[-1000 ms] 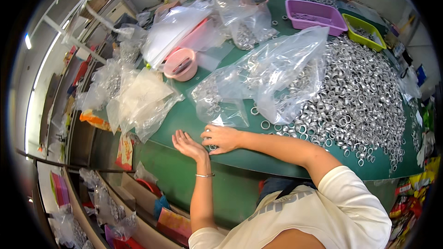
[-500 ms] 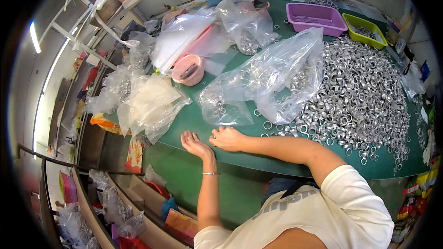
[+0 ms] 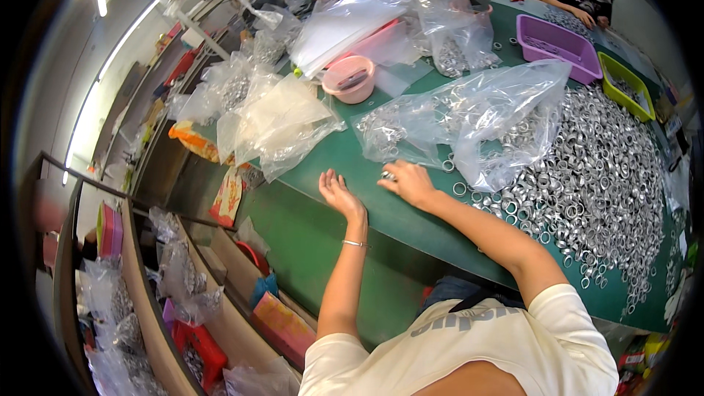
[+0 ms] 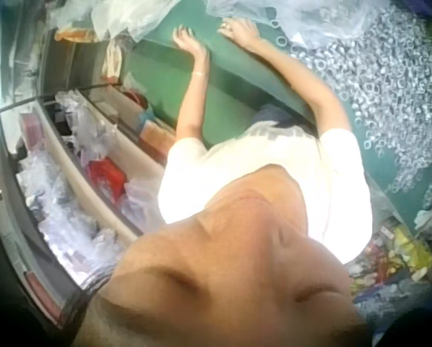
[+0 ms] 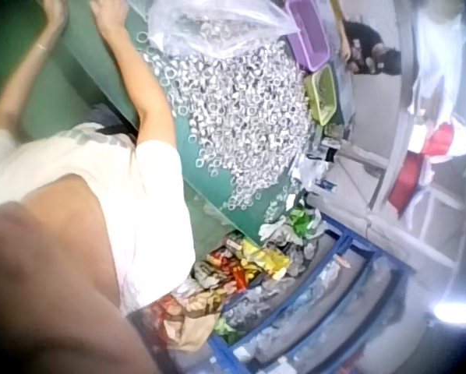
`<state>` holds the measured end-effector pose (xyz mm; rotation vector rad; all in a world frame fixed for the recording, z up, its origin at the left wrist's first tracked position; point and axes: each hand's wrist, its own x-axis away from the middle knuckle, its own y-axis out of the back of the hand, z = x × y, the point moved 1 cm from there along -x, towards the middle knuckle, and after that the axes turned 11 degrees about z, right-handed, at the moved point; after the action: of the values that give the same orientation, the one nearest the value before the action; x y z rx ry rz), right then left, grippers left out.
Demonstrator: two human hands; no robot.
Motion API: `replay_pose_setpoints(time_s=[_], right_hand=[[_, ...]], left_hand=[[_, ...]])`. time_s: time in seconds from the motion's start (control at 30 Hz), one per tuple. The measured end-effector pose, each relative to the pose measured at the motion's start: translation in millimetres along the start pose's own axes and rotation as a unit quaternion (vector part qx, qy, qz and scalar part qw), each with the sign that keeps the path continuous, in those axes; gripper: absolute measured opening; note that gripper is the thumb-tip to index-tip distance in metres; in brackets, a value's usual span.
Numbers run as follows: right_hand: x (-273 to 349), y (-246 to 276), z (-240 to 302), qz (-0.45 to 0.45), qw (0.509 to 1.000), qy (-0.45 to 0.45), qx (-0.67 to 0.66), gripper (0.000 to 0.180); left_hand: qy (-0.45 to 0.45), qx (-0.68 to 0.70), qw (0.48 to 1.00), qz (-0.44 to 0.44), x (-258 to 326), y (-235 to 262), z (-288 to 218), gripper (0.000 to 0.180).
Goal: The person sorts through a pile of small metal rings on a worktable by hand and places them into a clear plastic bag.
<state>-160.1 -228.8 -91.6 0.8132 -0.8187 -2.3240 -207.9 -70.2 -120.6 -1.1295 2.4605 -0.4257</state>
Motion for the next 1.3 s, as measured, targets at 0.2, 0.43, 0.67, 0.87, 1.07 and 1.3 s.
replay_pose_setpoints(time_s=[0.2,0.43,0.67,0.87,1.07,1.3], right_hand=[[-7.0,31.3,-7.9,0.033,0.745,-0.268,-0.610,0.029],[20.7,56.1,-11.8,0.057,0.470,-0.292,-0.831,0.022],[32.5,52.7,-19.3,0.063,0.511,-0.298,-0.804,0.024],[38.5,33.3,-0.7,-0.041,0.537,-0.284,-0.793,0.025],[48.4,42.0,17.9,-0.070,0.519,-0.279,-0.805,0.026],[57.8,53.4,28.3,-0.092,0.528,-0.250,-0.806,0.028]], left_hand=[[-0.019,-0.104,0.993,0.051,6.8,1.6,-8.3,0.031],[-0.168,-0.472,0.766,0.402,79.0,-46.8,-42.0,0.026],[0.020,-0.338,0.867,0.365,80.8,-41.1,-29.9,0.022],[-0.083,-0.197,0.931,0.295,105.6,-90.5,-72.5,0.023],[-0.164,-0.287,0.877,0.350,124.3,-99.4,-67.6,0.026],[-0.003,-0.147,0.958,0.247,135.8,-106.1,-58.0,0.038]])
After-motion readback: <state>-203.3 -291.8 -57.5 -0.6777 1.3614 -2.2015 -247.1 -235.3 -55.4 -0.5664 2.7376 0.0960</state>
